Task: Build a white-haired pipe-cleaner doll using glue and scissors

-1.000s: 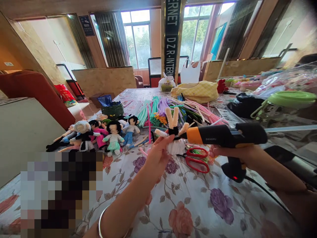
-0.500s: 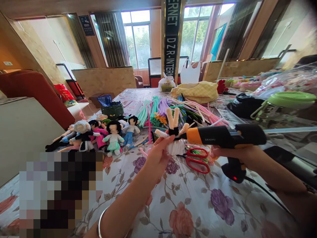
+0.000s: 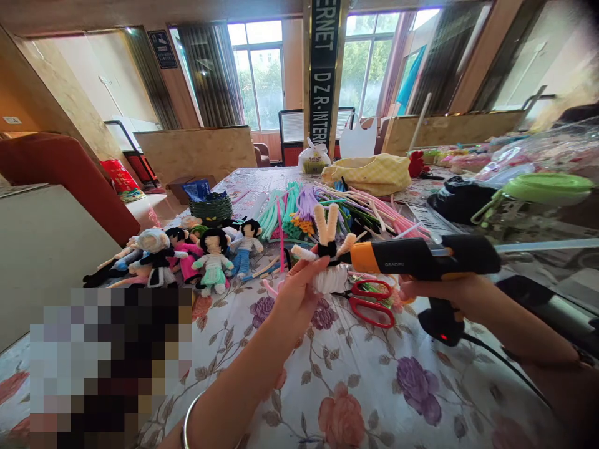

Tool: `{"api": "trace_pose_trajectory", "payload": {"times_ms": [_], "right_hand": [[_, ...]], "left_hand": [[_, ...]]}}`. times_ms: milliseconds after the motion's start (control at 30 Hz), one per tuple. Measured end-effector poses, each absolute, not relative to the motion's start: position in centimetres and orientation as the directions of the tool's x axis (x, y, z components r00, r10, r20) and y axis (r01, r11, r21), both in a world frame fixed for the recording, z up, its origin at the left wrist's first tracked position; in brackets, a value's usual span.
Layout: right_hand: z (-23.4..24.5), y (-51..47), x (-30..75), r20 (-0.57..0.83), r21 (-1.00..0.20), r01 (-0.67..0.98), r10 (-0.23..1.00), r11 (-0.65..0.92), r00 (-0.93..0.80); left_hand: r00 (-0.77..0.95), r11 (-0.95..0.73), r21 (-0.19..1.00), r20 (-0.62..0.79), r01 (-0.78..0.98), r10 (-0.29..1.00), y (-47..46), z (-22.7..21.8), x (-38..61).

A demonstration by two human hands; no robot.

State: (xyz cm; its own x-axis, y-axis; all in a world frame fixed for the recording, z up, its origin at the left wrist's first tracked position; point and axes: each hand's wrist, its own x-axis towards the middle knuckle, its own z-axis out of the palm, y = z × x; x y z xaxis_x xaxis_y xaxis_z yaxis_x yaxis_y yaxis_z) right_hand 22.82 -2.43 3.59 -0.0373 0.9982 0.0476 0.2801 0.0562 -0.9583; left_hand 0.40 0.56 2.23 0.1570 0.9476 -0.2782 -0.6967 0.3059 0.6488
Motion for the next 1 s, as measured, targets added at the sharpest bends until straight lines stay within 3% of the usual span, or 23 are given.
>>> {"api": "trace_pose_trajectory", "payload": {"times_ms": [367, 1000], "right_hand": [[4.1, -2.7, 22.4, -0.014, -0.973, 0.231, 0.998, -0.001, -0.056], [2.9, -2.1, 23.6, 0.023, -0.965, 0.259, 0.998, 0.037, -0.057]], "left_hand": [[0.171, 0.297, 0.644, -0.252, -0.705, 0.953, 0.5, 2.3, 0.4], [0.160, 0.285, 0.641, -0.247, -0.713, 0.956, 0.7, 2.2, 0.3]]}}
